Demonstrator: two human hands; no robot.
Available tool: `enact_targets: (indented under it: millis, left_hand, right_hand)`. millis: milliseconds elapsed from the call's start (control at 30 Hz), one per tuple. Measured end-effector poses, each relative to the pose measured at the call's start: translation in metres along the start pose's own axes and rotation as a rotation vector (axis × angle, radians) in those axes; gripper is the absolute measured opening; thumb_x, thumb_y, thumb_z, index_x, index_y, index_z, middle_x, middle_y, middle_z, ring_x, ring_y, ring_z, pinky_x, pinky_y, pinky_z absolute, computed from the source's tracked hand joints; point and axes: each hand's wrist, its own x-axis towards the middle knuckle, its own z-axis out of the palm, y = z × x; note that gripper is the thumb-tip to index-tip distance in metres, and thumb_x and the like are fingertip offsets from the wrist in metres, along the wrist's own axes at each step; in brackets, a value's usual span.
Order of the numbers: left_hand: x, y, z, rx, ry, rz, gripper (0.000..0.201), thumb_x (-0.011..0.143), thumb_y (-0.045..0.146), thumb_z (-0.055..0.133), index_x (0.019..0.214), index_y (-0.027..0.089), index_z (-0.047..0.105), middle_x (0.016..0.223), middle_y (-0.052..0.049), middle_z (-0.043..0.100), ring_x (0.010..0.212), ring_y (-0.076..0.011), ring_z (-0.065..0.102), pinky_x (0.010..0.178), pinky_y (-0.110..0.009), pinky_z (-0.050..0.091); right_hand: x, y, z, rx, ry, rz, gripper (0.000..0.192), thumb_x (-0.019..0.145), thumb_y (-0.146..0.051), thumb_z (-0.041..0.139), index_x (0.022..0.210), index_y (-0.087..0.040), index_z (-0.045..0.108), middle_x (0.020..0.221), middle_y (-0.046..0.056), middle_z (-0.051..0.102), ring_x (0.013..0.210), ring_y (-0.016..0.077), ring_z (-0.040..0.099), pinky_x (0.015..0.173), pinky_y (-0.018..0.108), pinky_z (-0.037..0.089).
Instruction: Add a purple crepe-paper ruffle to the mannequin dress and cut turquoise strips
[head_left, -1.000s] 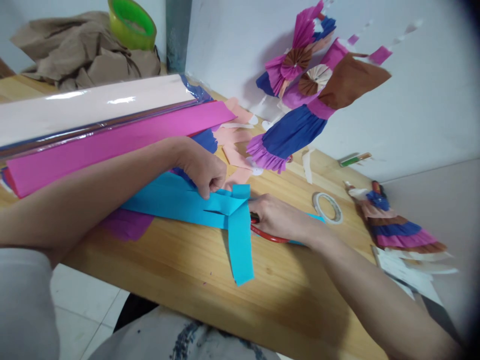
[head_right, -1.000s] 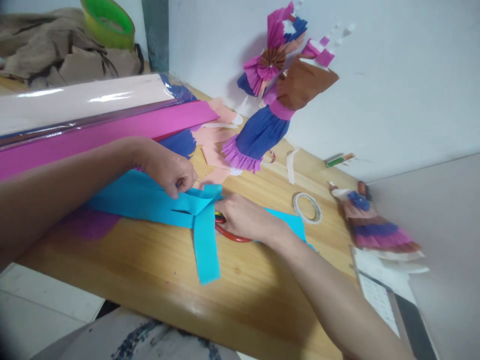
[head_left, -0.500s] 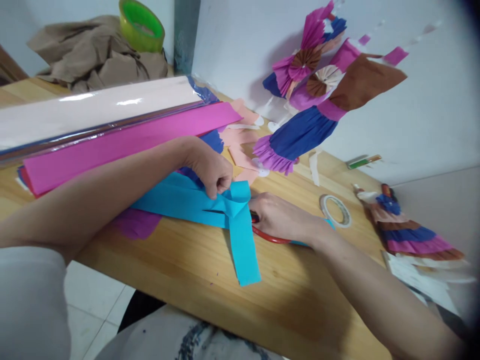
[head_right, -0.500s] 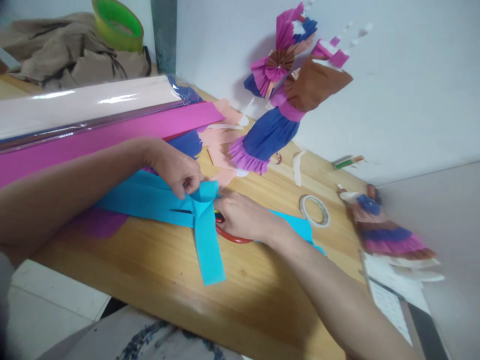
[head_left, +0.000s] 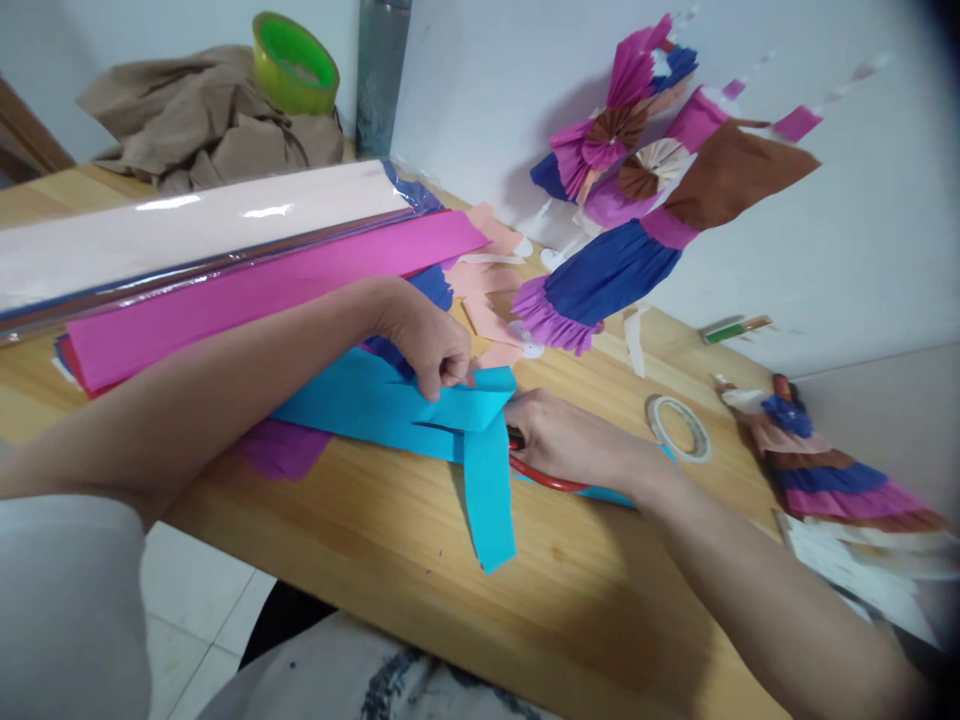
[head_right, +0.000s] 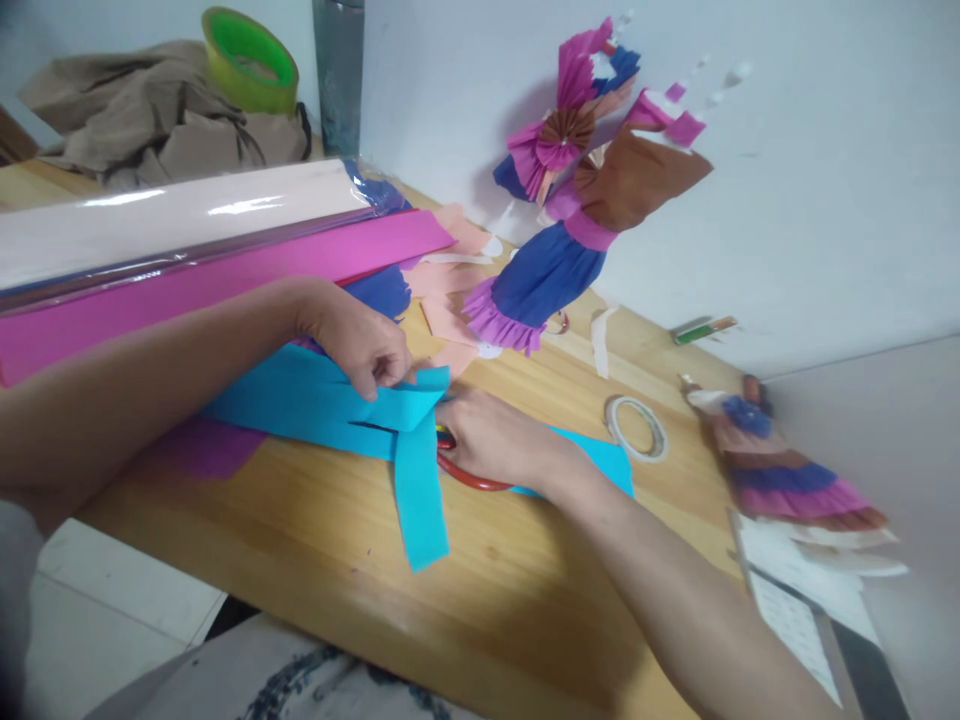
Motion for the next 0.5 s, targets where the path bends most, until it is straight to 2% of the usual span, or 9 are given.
enact_targets:
  millis: [133, 233, 333, 500]
  left_hand:
    - [0.000, -0.001, -0.001, -0.048, 0.009, -0.005, 0.026, 0.065, 0.014, 0.067, 0.047, 0.016, 0.048, 0.051, 0.004, 0.048, 0.059, -0.0111, 0.042, 0.062, -0.025, 0.030]
    - [0.000, 0.000, 0.000, -0.086, 0.031, -0.030, 0.025, 0.062, 0.009, 0.070, 0.047, 0.015, 0.052, 0.050, 0.005, 0.050, 0.057, -0.0100, 0.041, 0.061, -0.024, 0.029]
    - [0.000, 0.003, 0.000, -0.051, 0.033, -0.051, 0.024, 0.066, 0.007, 0.069, 0.049, 0.014, 0.054, 0.049, 0.005, 0.050, 0.056, -0.0091, 0.040, 0.060, -0.024, 0.028]
    - [0.000, 0.004, 0.000, 0.045, 0.016, -0.053, 0.022, 0.072, 0.006, 0.066, 0.054, 0.014, 0.056, 0.051, 0.006, 0.050, 0.057, -0.0090, 0.041, 0.060, -0.023, 0.029]
  right_hand:
    - [0.001, -0.007, -0.003, -0.024, 0.014, -0.029, 0.021, 0.078, -0.008, 0.047, 0.060, -0.019, 0.046, 0.060, -0.002, 0.052, 0.054, 0.0100, 0.036, 0.056, 0.026, 0.029]
    - [0.005, -0.011, -0.002, -0.056, 0.010, -0.007, 0.023, 0.076, -0.008, 0.048, 0.057, -0.019, 0.041, 0.056, -0.002, 0.048, 0.052, 0.0098, 0.032, 0.055, 0.027, 0.027]
    - [0.009, -0.013, -0.002, -0.073, -0.006, 0.025, 0.023, 0.074, -0.007, 0.049, 0.057, -0.019, 0.040, 0.055, -0.003, 0.047, 0.052, 0.0095, 0.031, 0.054, 0.027, 0.026]
    - [0.014, -0.012, -0.002, -0.056, -0.015, 0.036, 0.019, 0.077, -0.007, 0.051, 0.062, -0.018, 0.048, 0.066, 0.001, 0.059, 0.056, 0.0105, 0.041, 0.056, 0.026, 0.030]
